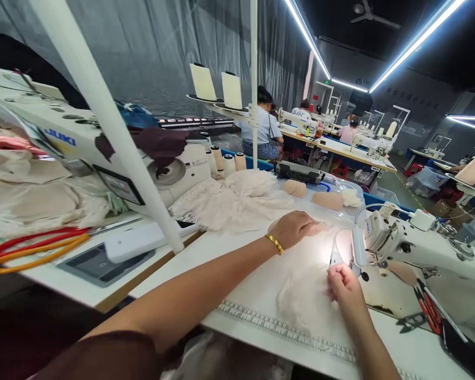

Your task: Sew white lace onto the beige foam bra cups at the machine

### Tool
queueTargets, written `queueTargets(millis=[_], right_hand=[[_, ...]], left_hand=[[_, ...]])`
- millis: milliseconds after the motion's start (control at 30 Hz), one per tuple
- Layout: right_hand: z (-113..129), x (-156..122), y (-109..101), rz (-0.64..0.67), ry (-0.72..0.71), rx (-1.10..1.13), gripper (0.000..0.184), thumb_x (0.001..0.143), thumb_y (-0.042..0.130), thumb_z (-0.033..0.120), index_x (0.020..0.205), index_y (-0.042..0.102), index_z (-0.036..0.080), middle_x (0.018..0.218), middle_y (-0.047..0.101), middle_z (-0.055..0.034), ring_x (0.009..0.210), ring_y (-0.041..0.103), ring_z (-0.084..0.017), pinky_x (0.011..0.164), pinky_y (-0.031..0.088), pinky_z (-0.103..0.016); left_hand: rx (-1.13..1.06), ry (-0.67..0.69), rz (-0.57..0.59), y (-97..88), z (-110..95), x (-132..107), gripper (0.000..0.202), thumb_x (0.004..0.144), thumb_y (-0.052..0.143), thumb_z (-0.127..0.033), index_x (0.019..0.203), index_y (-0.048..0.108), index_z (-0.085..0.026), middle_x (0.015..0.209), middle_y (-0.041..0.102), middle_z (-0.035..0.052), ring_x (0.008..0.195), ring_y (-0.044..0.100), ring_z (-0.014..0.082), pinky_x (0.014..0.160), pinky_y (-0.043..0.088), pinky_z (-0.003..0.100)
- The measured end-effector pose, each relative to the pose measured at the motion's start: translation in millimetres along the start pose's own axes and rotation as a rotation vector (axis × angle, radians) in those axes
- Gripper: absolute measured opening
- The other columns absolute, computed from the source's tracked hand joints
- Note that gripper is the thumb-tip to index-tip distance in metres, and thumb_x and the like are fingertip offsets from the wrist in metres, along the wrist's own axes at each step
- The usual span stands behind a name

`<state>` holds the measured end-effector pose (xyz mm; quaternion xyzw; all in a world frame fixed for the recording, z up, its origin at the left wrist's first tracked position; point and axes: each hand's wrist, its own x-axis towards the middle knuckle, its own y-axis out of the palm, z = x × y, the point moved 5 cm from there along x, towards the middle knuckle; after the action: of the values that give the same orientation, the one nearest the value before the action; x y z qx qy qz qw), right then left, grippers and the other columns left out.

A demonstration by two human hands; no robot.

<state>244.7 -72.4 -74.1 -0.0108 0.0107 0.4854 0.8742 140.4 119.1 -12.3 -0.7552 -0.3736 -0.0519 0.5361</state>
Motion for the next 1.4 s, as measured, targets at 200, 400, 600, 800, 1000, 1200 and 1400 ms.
queueTargets(millis=[200, 400, 600, 800, 1000, 1200, 1400], right_hand=[[-3.4, -1.1, -5.3, 0.034, 0.085, 0.134, 0.064, 0.081, 0.059, 0.083, 0.092, 0.065, 0.02, 0.076, 0.068, -0.0045, 0.061, 0.061, -0.018, 0.056, 0.047, -0.029], [6.0, -21.2, -10.0, 0.093, 0.025, 0.092, 0.065, 0.082, 0.064, 0.078, 0.108, 0.065, 0.018, 0.086, 0.069, -0.0046, 0.071, 0.065, -0.018, 0.067, 0.054, -0.031], [37.9, -57.6, 0.6, 0.116, -0.312, -0.437, 0.023, 0.096, 0.061, 0.032, 0.117, 0.063, 0.024, 0.09, 0.071, -0.0016, 0.081, 0.068, -0.018, 0.075, 0.054, -0.031], [75.7, -76.1, 7.3, -0.121, -0.987, -0.906, 0.029, 0.1, 0.053, 0.014, 0.125, 0.06, 0.026, 0.092, 0.074, -0.0063, 0.077, 0.065, -0.022, 0.071, 0.046, -0.036], [56.7, -41.3, -1.5, -0.08, -1.172, -1.134, 0.037, 0.099, 0.05, 0.005, 0.129, 0.057, 0.025, 0.104, 0.076, -0.0075, 0.077, 0.063, -0.02, 0.069, 0.04, -0.035], [30.5, -13.7, -22.6, 0.203, -1.133, -1.236, 0.026, 0.102, 0.047, 0.009, 0.101, 0.068, 0.025, 0.081, 0.069, -0.0003, 0.067, 0.056, -0.016, 0.062, 0.037, -0.029], [29.7, -14.5, -47.9, 0.237, -1.009, -1.163, 0.032, 0.101, 0.045, 0.008, 0.12, 0.064, 0.025, 0.108, 0.073, -0.005, 0.092, 0.062, -0.02, 0.075, 0.048, -0.031]], left_hand=[[-0.445, -0.197, 0.198, -9.8, -24.6, -60.2, 0.026, 0.094, 0.062, -0.04, 0.084, 0.07, -0.017, 0.062, 0.06, -0.0022, 0.052, 0.053, 0.0119, 0.046, 0.036, 0.021], [-0.709, -0.331, 0.446, -7.9, -63.5, -86.4, 0.024, 0.08, 0.067, -0.042, 0.069, 0.068, -0.02, 0.053, 0.057, -0.0025, 0.047, 0.046, 0.0129, 0.047, 0.027, 0.023], [-0.47, 0.133, 0.376, -26.4, -91.6, -64.4, 0.069, 0.066, 0.085, -0.048, 0.127, 0.065, -0.022, 0.126, 0.067, 0.0114, 0.113, 0.06, 0.0325, 0.092, 0.046, 0.037], [-0.326, 0.265, 0.54, -26.0, -88.8, -43.9, 0.007, 0.078, 0.067, -0.023, 0.084, 0.063, -0.022, 0.064, 0.058, -0.0033, 0.062, 0.053, 0.0172, 0.062, 0.036, 0.026], [-0.061, 0.562, 0.241, -20.3, -84.3, -47.4, 0.017, 0.092, 0.055, -0.017, 0.076, 0.056, -0.02, 0.069, 0.059, 0.0026, 0.067, 0.052, 0.0194, 0.07, 0.038, 0.033], [0.089, 0.783, 0.276, 27.5, -90.1, -51.5, 0.017, 0.087, 0.066, -0.01, 0.076, 0.057, -0.02, 0.078, 0.063, 0.0026, 0.074, 0.056, 0.02, 0.067, 0.038, 0.033], [0.187, 0.765, 0.183, 57.4, -88.9, -47.0, 0.023, 0.085, 0.06, -0.006, 0.068, 0.051, -0.019, 0.072, 0.056, 0.004, 0.066, 0.047, 0.0196, 0.06, 0.032, 0.035]])
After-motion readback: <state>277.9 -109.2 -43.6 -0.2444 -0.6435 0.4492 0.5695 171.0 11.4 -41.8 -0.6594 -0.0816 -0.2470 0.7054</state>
